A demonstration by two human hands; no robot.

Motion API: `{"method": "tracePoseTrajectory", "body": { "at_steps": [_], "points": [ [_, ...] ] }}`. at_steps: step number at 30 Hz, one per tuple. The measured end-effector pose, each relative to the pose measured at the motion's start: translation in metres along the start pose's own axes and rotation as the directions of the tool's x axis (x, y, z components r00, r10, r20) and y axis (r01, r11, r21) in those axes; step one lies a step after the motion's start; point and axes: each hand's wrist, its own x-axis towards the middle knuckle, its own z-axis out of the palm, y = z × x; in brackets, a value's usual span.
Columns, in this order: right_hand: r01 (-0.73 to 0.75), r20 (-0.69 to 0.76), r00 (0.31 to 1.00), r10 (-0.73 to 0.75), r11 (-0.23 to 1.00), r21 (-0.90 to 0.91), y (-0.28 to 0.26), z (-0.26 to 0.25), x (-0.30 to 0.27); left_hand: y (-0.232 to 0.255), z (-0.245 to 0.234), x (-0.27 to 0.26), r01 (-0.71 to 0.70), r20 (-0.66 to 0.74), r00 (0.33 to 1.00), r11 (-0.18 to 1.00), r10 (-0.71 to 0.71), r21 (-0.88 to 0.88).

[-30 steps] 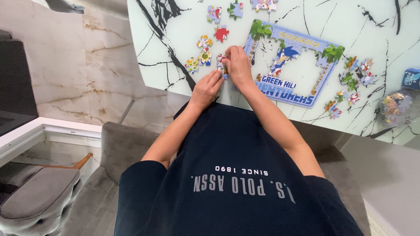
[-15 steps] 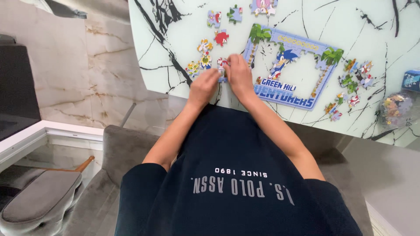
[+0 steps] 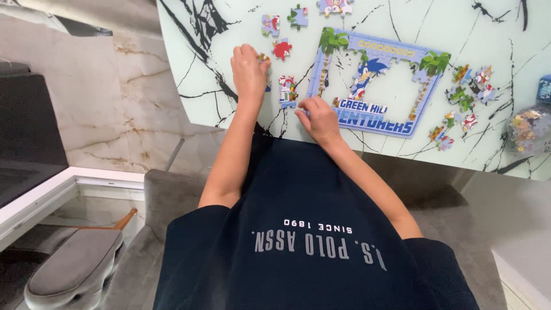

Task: Assemble a jigsaw puzzle on a table.

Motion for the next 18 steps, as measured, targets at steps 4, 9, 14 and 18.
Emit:
{"method": "tracePoseTrajectory", "body": {
  "at_steps": [4,9,14,18],
  "points": [
    [-0.178,-0.007,0.984,0.179,0.981,0.079,0.014,-0.022,-0.017,0.015,0.000,-0.012,0.145,0.178,0.979,0.954,-0.100,-0.262],
    [-0.177,-0.223,0.963,0.149,0.978,-0.114,0.050,-0.043,-0.040,0.060,0.039,-0.049,0.279,0.416,0.909,0.715,0.018,-0.641],
    [-0.174,-0.253,0.962,0.105,0.947,-0.271,0.068,-0.059,-0.049,0.111,0.074,-0.072,0.215,0.384,0.922,0.770,0.043,-0.601],
    [-0.094,-0.195,0.980,0.036,0.950,-0.299,0.087,-0.057,-0.057,0.125,0.094,-0.077,0.151,0.310,0.950,0.814,0.038,-0.561]
  ]
}}
